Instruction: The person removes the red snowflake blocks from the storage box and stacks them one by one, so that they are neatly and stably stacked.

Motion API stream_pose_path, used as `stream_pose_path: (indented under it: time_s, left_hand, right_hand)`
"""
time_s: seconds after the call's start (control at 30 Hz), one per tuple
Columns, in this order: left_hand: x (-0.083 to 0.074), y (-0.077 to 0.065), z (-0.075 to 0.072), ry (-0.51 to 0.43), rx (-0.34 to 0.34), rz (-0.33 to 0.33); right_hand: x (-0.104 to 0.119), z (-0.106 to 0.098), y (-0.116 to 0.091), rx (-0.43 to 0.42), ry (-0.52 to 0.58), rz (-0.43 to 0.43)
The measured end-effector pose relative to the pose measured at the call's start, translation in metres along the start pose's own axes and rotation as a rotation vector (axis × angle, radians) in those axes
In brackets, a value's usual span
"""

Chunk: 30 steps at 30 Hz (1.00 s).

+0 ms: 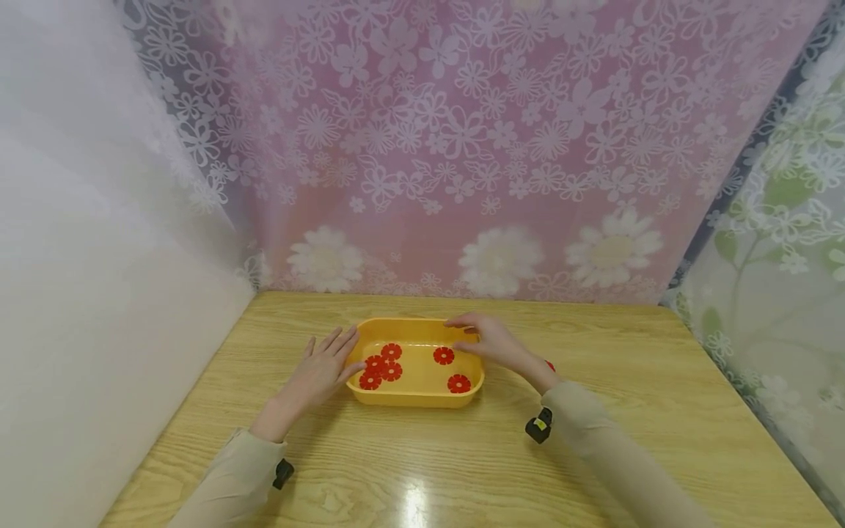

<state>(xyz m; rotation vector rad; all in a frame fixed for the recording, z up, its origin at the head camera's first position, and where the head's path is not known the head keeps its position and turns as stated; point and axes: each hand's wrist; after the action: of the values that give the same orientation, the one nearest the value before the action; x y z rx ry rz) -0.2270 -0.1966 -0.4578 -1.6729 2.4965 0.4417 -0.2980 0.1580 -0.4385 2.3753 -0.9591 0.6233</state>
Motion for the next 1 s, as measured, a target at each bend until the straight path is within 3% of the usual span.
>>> stream_pose_path:
  time_s: [0.37, 0.73, 0.8, 1.0]
  left_hand:
    - [0.003, 0.002, 0.005, 0.001, -0.019, 0.007]
    - [0.004, 0.001, 0.004, 0.003, -0.023, 0.008]
    - [0.004, 0.001, 0.004, 0.014, -0.019, 0.006]
    - [0.002, 0.000, 0.003, 0.012, -0.029, 0.015]
  right_hand:
    - [0.012, 0.028, 0.025, 0.176, -0.321, 0.085]
    - [0.015, 0.043, 0.030, 0.210, -0.411, 0.103]
    - [0.022, 0.043, 0.030, 0.220, -0.399, 0.138]
    - [0.020, 0.045, 0.030, 0.265, -0.400, 0.142]
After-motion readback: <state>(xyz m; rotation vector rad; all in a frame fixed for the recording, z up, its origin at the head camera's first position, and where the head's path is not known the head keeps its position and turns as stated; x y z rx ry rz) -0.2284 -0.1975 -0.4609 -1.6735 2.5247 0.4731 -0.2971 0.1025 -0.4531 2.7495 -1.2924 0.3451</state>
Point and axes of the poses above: each hand's wrist, its own y-axis towards the middle knuckle, its own z-axis out of the palm, x = y × z, and after that the axes turned 3 degrees about -z, right-handed
